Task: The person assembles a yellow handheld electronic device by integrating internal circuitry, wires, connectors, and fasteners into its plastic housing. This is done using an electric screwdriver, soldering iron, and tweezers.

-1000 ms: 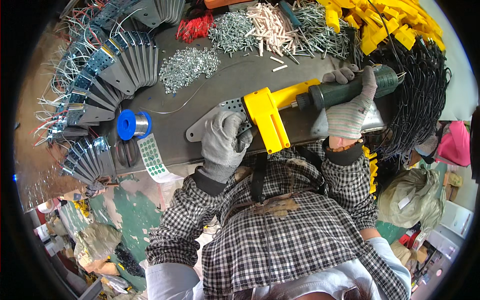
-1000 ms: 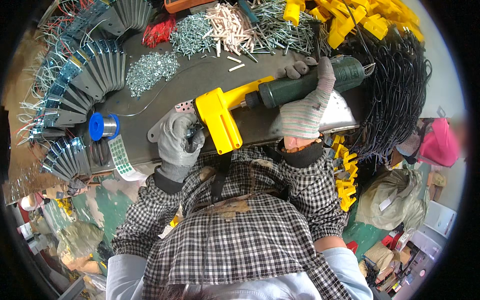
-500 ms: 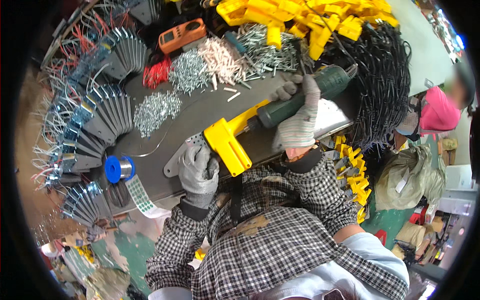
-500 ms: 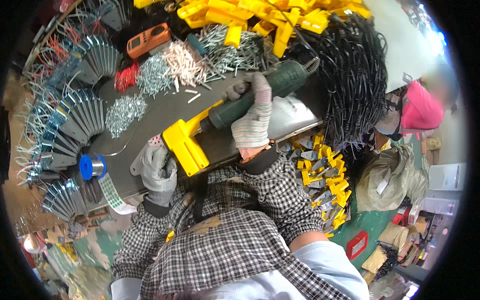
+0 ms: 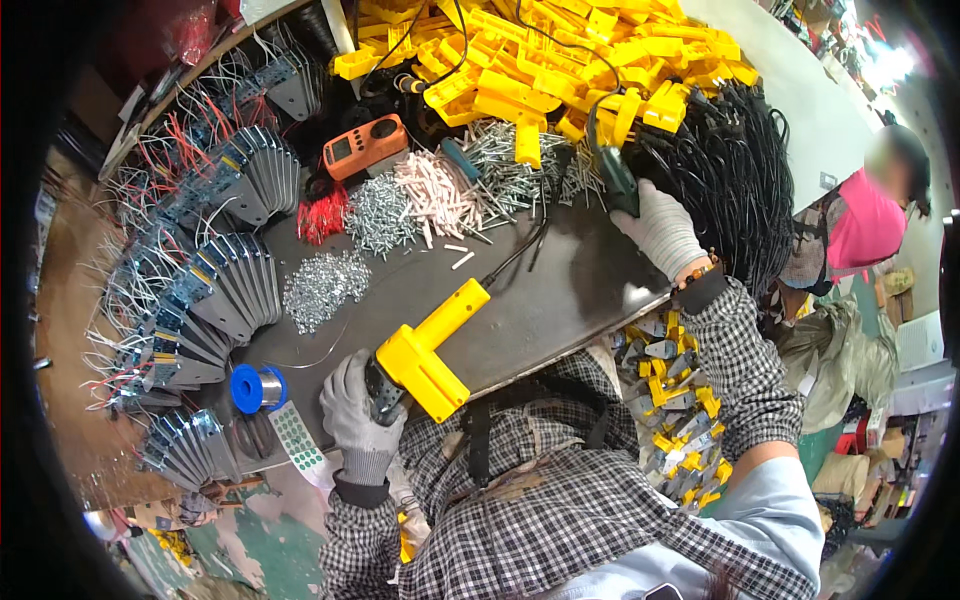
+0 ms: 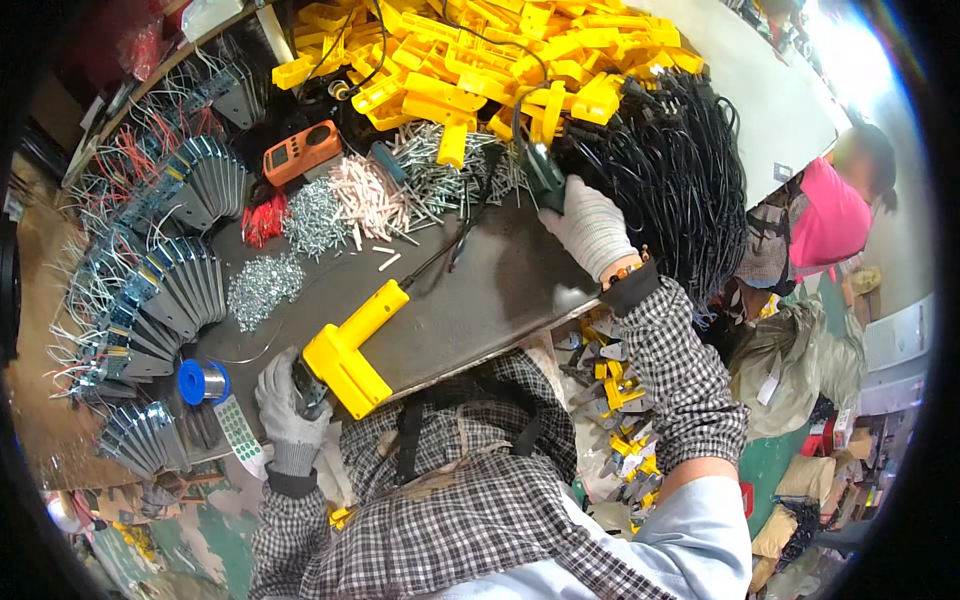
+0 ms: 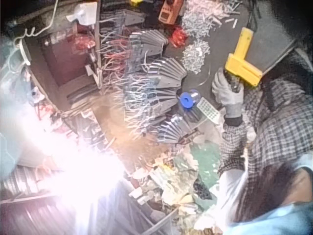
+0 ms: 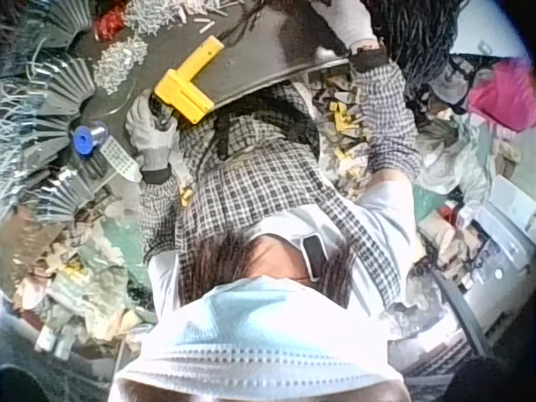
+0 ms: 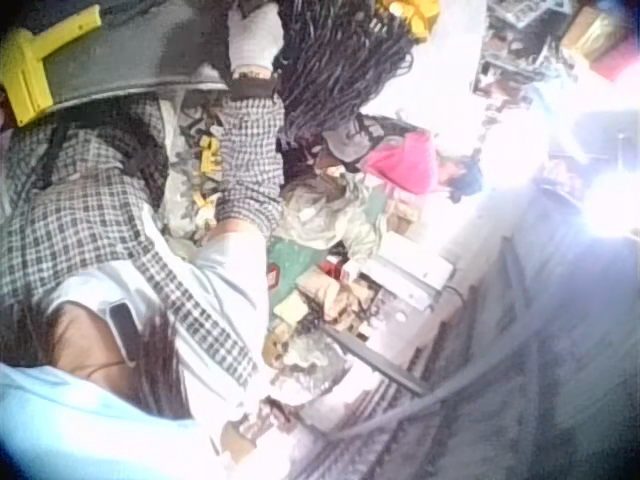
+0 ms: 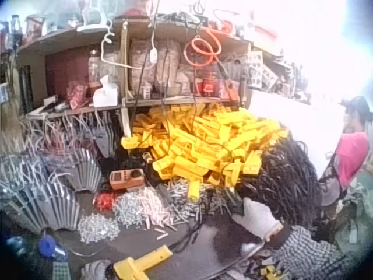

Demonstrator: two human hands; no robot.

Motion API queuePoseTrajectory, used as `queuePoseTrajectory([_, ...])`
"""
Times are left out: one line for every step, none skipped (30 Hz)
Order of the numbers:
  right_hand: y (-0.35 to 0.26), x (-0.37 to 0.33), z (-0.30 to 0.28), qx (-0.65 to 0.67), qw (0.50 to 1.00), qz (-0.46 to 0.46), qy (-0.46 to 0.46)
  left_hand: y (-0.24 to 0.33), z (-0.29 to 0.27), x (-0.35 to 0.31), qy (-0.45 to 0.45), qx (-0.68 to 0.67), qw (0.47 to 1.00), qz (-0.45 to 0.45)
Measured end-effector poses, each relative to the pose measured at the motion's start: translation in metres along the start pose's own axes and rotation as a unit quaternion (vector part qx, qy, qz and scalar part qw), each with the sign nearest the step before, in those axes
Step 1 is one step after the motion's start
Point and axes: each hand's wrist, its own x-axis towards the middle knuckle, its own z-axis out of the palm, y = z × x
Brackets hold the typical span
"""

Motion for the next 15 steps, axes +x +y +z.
queuePoseTrajectory([0.002, 0.001, 0.0, -0.048, 0.998, 0.016, -0.024, -0.004, 0.002, -0.003, 0.001, -0.001, 1.0, 0.0])
queuePoseTrajectory([0.004, 0.0, 0.002, -0.088, 0.995, -0.016, 0.036, -0.008, 0.004, -0.005, 0.013, 0.001, 1.0, 0.022])
queuePoseTrajectory([-0.003, -0.002, 0.0, -0.125, 0.986, -0.051, 0.094, -0.01, 0.005, -0.006, 0.026, 0.004, 0.999, 0.039])
queuePoseTrajectory([-0.015, -0.003, -0.004, -0.102, 0.973, -0.111, 0.174, -0.011, 0.006, -0.007, 0.033, 0.005, 0.999, 0.04])
queuePoseTrajectory([-0.026, 0.005, -0.004, -0.097, 0.955, -0.176, 0.219, -0.01, 0.008, -0.005, 0.035, 0.004, 0.999, 0.041])
queuePoseTrajectory([-0.042, 0.01, -0.001, -0.107, 0.936, -0.245, 0.227, -0.011, 0.009, -0.008, 0.056, -0.003, 0.998, 0.04])
queuePoseTrajectory([-0.056, 0.015, 0.002, -0.117, 0.913, -0.314, 0.234, -0.011, 0.009, -0.01, 0.077, -0.011, 0.996, 0.038])
queuePoseTrajectory([-0.063, 0.028, 0.014, -0.165, 0.912, -0.305, 0.217, -0.009, 0.008, -0.01, 0.077, -0.009, 0.996, 0.037])
queuePoseTrajectory([-0.066, 0.04, 0.027, -0.215, 0.909, -0.295, 0.2, -0.006, 0.009, -0.008, 0.088, 0.005, 0.996, 0.033])
queuePoseTrajectory([-0.057, 0.048, 0.032, -0.215, 0.895, -0.319, 0.224, -0.005, 0.01, -0.006, 0.1, 0.019, 0.994, 0.028])
queuePoseTrajectory([-0.053, 0.058, 0.037, -0.206, 0.884, -0.341, 0.244, -0.007, 0.009, -0.007, 0.103, 0.022, 0.994, 0.021])
queuePoseTrajectory([-0.045, 0.065, 0.041, -0.17, 0.884, -0.351, 0.259, -0.011, 0.011, -0.008, 0.108, 0.007, 0.994, 0.029])
queuePoseTrajectory([-0.042, 0.07, 0.041, -0.134, 0.881, -0.362, 0.272, -0.015, 0.014, -0.01, 0.113, -0.009, 0.993, 0.034])
queuePoseTrajectory([-0.039, 0.073, 0.041, -0.124, 0.88, -0.364, 0.279, -0.021, 0.017, -0.011, 0.133, 0.004, 0.99, 0.041])
queuePoseTrajectory([-0.043, 0.069, 0.036, -0.06, 0.876, -0.378, 0.294, -0.026, 0.014, -0.013, 0.138, 0.006, 0.99, 0.03])
